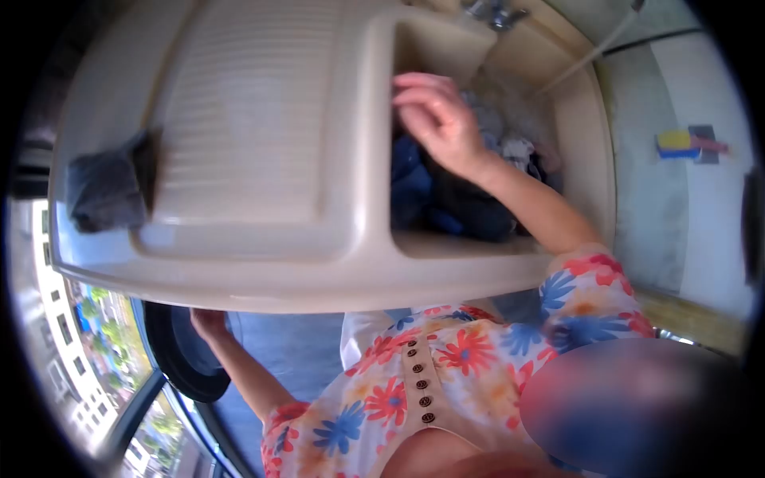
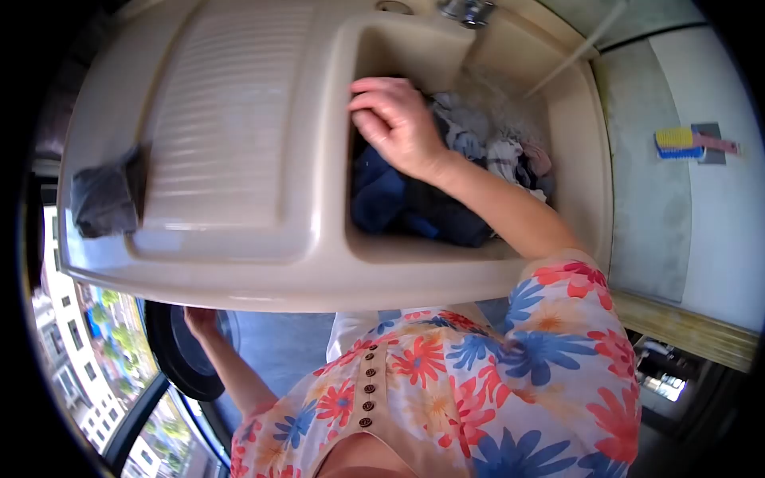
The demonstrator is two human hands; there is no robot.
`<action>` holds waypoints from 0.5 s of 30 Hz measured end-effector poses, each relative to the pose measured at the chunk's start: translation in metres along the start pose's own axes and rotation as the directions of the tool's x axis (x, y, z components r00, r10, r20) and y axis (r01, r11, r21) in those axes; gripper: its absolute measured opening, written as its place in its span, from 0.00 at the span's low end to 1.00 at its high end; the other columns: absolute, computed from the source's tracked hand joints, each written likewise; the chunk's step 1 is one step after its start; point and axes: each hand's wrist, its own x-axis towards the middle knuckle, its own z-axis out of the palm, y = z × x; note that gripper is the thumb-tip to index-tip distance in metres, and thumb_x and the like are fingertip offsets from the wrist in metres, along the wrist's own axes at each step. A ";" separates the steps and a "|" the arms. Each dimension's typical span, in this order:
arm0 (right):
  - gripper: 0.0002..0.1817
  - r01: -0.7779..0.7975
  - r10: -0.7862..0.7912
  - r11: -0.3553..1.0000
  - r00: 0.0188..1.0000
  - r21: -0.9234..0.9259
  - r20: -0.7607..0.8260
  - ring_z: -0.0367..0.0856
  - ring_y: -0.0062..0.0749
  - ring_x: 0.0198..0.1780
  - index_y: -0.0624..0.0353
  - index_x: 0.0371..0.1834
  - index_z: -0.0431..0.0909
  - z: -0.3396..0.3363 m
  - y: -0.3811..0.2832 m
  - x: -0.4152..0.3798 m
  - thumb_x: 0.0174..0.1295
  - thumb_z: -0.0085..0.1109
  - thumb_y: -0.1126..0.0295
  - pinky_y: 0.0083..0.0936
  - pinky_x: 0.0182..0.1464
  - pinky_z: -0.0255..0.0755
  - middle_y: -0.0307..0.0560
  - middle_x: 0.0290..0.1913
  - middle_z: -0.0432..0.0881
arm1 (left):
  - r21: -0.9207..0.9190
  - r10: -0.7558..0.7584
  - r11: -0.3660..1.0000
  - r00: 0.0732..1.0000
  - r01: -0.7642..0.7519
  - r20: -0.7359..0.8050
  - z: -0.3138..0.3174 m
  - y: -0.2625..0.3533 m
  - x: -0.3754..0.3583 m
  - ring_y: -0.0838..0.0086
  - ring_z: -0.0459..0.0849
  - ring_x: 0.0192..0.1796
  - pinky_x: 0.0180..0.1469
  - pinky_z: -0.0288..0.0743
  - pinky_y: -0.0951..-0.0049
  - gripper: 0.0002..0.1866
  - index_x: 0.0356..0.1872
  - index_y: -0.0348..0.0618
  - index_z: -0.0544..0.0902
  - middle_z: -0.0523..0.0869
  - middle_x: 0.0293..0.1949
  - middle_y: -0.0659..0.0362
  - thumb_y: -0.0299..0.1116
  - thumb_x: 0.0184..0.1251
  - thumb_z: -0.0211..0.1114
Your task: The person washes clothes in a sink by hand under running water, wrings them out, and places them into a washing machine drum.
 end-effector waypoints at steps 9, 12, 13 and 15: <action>0.27 -0.512 0.796 0.597 0.479 -0.618 0.371 0.73 0.49 0.51 0.58 0.53 0.69 -0.079 0.201 -0.111 0.48 0.59 0.60 0.33 0.54 0.66 0.59 0.48 0.75 | 0.492 0.715 0.600 0.698 -0.631 0.025 0.226 0.149 -0.141 0.64 0.75 0.47 0.48 0.70 0.71 0.22 0.59 0.36 0.63 0.76 0.47 0.47 0.34 0.67 0.49; 0.19 -0.556 0.693 0.715 0.483 -0.425 0.534 0.76 0.49 0.46 0.59 0.44 0.77 -0.066 0.197 -0.103 0.49 0.56 0.62 0.35 0.49 0.69 0.58 0.45 0.77 | 0.401 0.497 0.553 0.676 -0.730 0.544 0.299 0.133 -0.140 0.68 0.77 0.43 0.44 0.72 0.73 0.18 0.55 0.38 0.69 0.78 0.44 0.51 0.30 0.64 0.52; 0.18 -0.667 0.722 0.676 0.516 -0.312 0.462 0.77 0.49 0.44 0.59 0.42 0.77 -0.079 0.205 -0.098 0.50 0.56 0.62 0.35 0.47 0.70 0.58 0.43 0.78 | 0.353 0.377 0.630 0.669 -0.692 0.641 0.342 0.107 -0.143 0.70 0.79 0.40 0.42 0.73 0.74 0.16 0.52 0.39 0.72 0.80 0.41 0.52 0.28 0.63 0.54; 0.15 -0.815 0.785 0.577 0.536 -0.053 0.310 0.78 0.49 0.42 0.59 0.39 0.79 -0.122 0.230 -0.092 0.51 0.55 0.63 0.34 0.44 0.71 0.58 0.40 0.79 | 0.493 0.205 0.532 0.669 -0.689 0.715 0.418 0.037 -0.151 0.72 0.80 0.33 0.36 0.75 0.76 0.11 0.46 0.39 0.76 0.81 0.36 0.54 0.27 0.62 0.55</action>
